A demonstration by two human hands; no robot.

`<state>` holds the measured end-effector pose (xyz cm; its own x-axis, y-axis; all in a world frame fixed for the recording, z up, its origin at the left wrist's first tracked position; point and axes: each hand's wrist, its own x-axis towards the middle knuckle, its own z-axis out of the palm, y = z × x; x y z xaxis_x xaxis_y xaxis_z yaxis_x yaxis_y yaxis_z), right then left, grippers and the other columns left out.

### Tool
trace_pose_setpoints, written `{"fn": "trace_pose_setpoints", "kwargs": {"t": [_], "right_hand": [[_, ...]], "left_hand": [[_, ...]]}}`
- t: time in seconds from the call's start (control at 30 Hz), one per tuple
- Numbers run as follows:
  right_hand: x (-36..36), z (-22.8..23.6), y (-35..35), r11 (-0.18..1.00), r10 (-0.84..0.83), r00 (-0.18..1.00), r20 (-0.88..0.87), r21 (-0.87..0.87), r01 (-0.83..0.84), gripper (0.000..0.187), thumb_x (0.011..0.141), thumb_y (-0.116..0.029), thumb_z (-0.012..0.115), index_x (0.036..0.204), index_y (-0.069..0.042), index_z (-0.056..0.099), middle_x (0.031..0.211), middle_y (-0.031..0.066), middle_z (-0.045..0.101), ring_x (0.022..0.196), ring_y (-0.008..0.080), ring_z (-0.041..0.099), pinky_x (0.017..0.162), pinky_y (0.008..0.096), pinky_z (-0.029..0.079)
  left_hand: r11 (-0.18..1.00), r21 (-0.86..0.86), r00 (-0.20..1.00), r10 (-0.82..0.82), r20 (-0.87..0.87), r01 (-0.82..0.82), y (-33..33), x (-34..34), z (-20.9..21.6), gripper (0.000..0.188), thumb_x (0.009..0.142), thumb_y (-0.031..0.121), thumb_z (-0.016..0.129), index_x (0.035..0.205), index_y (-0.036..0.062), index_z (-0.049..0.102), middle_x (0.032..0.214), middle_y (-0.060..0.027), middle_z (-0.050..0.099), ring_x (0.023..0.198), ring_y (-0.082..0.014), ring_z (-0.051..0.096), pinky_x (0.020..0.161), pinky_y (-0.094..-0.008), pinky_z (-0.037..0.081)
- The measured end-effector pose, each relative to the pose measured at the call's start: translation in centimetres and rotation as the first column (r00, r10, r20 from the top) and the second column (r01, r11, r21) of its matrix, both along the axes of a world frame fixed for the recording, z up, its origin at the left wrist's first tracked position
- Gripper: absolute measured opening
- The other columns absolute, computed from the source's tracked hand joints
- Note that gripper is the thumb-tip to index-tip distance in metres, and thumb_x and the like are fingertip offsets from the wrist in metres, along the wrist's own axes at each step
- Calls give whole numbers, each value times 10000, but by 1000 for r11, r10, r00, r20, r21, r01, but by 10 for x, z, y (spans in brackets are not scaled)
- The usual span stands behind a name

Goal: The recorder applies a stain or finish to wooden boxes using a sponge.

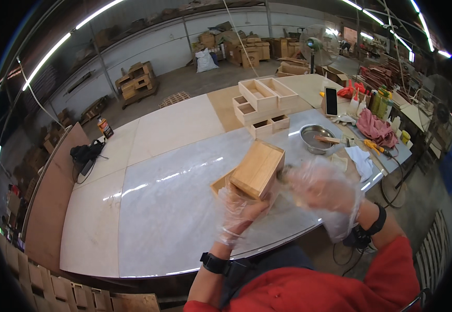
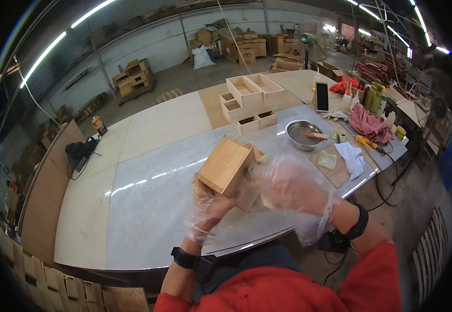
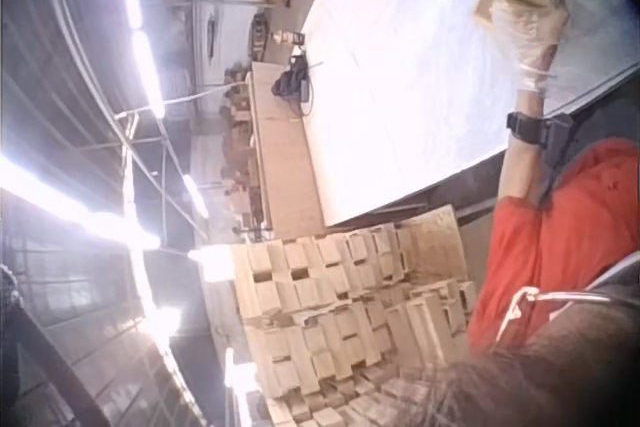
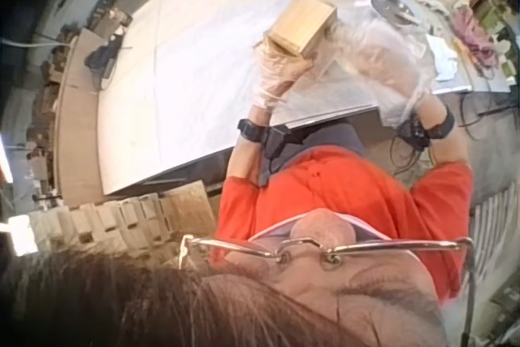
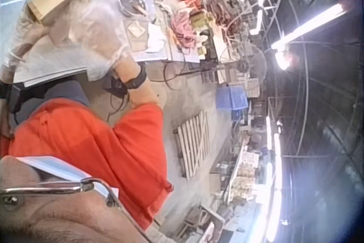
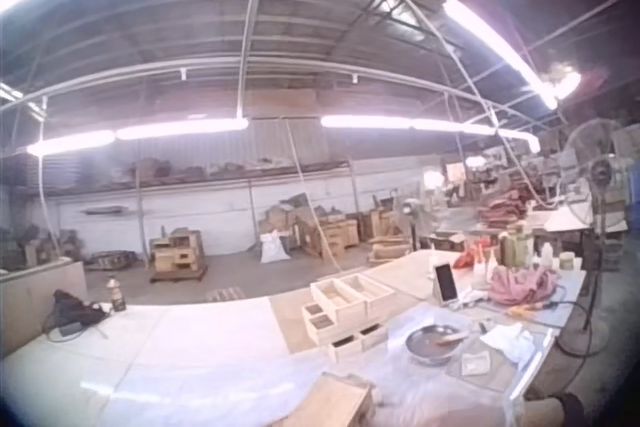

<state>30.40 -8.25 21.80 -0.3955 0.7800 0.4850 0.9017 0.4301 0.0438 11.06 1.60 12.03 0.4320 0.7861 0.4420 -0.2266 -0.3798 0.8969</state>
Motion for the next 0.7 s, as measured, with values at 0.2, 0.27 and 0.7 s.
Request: {"fn": "trace_pose_setpoints", "kwargs": {"t": [0.2,0.27,0.7], "right_hand": [[27,13,-11,941,-6,967,-256,325,92,258,758,-107,618,1015,-80,615,791,73,601,682,266,537,656,380,439],[20,30,-6,947,0,993,-115,319,37,251,773,-113,619,1020,-70,618,825,71,608,735,258,554,680,374,448],[25,20,23,993,-115,993,-8,-10,115,263,918,-151,507,1145,-89,625,1021,61,672,877,252,632,818,341,506]], "left_hand": [[1000,-1,1000,-16,13,16,-2,2,-1,735,657,134,831,1270,14,443,1174,-96,589,1083,-208,578,925,-327,471],[1000,26,999,11,-51,-10,-6,-1,14,718,655,139,831,1257,19,457,1139,-89,607,1052,-199,593,910,-330,480],[975,69,966,-198,-169,212,37,18,33,736,592,194,848,1214,-5,509,1122,-109,646,1048,-175,617,891,-310,498]]}}
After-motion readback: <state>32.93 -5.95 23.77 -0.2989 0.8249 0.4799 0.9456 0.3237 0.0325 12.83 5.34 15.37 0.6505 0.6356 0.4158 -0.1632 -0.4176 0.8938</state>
